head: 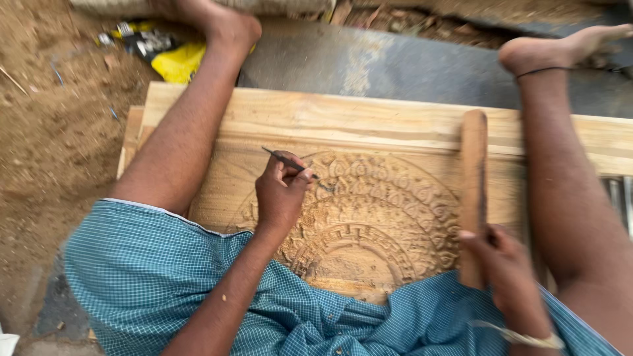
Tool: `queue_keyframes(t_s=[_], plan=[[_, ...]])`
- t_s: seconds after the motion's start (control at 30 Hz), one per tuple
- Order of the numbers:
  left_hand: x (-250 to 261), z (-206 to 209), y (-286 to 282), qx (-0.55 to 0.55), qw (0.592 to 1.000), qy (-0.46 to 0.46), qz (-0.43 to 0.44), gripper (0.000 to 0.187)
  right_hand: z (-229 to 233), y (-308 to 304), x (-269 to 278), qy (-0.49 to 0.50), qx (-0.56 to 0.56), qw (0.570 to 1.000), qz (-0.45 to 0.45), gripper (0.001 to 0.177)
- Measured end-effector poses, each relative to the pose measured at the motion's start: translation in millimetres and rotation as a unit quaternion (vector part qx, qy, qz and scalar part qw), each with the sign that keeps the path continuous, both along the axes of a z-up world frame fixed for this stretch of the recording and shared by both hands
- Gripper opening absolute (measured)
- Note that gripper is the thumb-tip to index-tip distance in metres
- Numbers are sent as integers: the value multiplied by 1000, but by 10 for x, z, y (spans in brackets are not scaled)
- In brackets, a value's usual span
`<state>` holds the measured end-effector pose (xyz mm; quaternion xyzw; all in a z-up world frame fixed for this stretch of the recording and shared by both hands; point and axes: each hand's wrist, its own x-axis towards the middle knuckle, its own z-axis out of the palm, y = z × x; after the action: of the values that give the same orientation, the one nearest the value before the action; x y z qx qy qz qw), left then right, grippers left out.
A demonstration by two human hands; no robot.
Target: The person carves a circular decorative pattern into a wooden panel using a chisel and a wooden mallet.
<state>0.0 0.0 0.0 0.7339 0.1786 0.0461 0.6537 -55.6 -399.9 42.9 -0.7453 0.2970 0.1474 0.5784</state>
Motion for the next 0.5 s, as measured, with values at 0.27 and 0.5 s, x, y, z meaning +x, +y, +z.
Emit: queue_keyframes(t_s=[0.27,0.5], plan=[[-273,-117,-255,17,1000,11,16,16,732,183,78,-130,354,901,214,55],[-293,-25,-291,10,999,24,29,16,1029,1096,430,-46,-239,936,255,39]])
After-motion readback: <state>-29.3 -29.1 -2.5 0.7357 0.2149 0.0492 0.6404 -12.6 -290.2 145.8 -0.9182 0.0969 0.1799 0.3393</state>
